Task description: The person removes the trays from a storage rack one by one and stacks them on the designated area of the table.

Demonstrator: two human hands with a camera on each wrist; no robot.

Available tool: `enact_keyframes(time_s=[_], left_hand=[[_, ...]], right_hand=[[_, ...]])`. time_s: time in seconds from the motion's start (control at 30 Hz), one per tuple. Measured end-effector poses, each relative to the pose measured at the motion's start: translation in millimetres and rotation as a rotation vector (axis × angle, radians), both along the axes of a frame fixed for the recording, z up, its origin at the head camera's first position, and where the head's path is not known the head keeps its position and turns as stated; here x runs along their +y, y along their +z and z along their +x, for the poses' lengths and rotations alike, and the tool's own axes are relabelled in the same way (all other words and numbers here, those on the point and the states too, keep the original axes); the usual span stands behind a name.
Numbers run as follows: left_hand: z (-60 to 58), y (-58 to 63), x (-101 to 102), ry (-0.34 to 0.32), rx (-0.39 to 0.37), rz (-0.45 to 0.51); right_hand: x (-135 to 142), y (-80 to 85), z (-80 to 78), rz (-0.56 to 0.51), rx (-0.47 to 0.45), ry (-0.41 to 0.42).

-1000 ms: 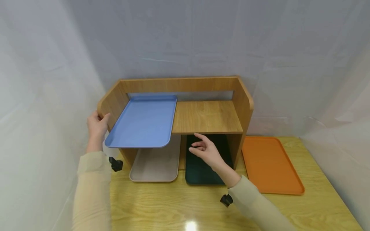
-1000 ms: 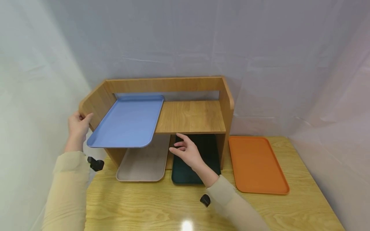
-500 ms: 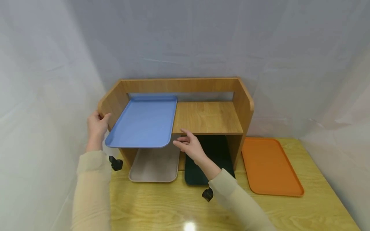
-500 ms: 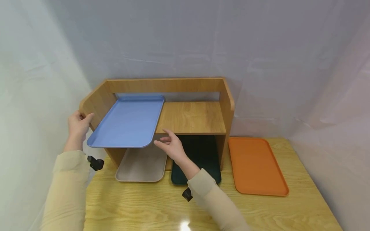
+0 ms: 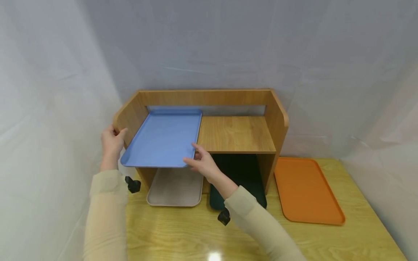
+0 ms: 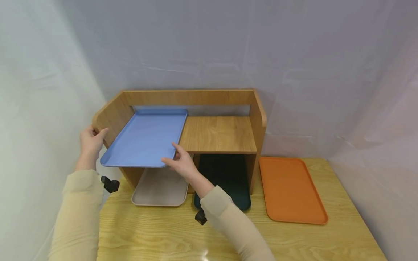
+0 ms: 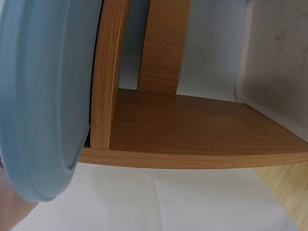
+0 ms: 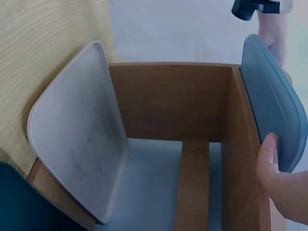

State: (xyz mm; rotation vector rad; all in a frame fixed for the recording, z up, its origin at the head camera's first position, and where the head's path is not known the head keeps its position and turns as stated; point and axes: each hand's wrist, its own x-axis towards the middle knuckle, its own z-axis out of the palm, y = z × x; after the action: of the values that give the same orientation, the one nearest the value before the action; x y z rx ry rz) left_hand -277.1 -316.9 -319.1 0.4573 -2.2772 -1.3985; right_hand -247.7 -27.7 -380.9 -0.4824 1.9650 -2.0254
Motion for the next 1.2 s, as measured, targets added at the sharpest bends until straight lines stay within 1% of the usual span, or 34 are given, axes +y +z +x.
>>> enact_keyframes(time_s=[0.17,0.37,0.5,0.57,0.63,0.67,0.7,0.77,0.87,0.97,1.2], left_hand=[[-0.6,-1.1,1,0.004,0.0,0.012],[-1.1,-1.0,0,0.008,-0.009,-0.004],[-1.4,-1.1,0,0.006,-0.014,-0.003],[-1.7,-1.5,-1,0.008,-0.003,-0.001],[-1.6,-2.3,-1,0.012,0.012,0.003],[-1.6,-2.8,-1,0.017,0.021,-0.001],[-1.4,-3.1,-1,0.021,0.029,-0.004],[-0.8,-3.5,-1,0.03,0.038,-0.012],[0.1,-3.0,-2,0.029,0.03,-0.023],[0.1,-2.7,-2,0.025,0.041,-0.025],[-0.7,-3.8,-1,0.037,0.08,-0.038]], right_hand=[[-8,0.2,1.2,-0.053,-0.036,0.023],[-14,0.7,1.0,-0.096,-0.088,-0.004],[-14,8.7,5.2,-0.106,-0.123,-0.014],[-14,9.7,5.1,-0.118,-0.144,-0.019],[-12,9.7,4.9,-0.156,-0.163,-0.021],[-12,6.9,2.8,-0.182,-0.176,-0.02],[-11,4.0,0.6,-0.211,-0.188,-0.018],[-7,4.4,0.9,-0.26,-0.206,-0.005],[-1,5.2,1.7,-0.299,-0.212,0.021],[7,5.4,2.3,-0.316,-0.21,0.039],[26,4.0,5.8,-0.303,-0.196,0.047]])
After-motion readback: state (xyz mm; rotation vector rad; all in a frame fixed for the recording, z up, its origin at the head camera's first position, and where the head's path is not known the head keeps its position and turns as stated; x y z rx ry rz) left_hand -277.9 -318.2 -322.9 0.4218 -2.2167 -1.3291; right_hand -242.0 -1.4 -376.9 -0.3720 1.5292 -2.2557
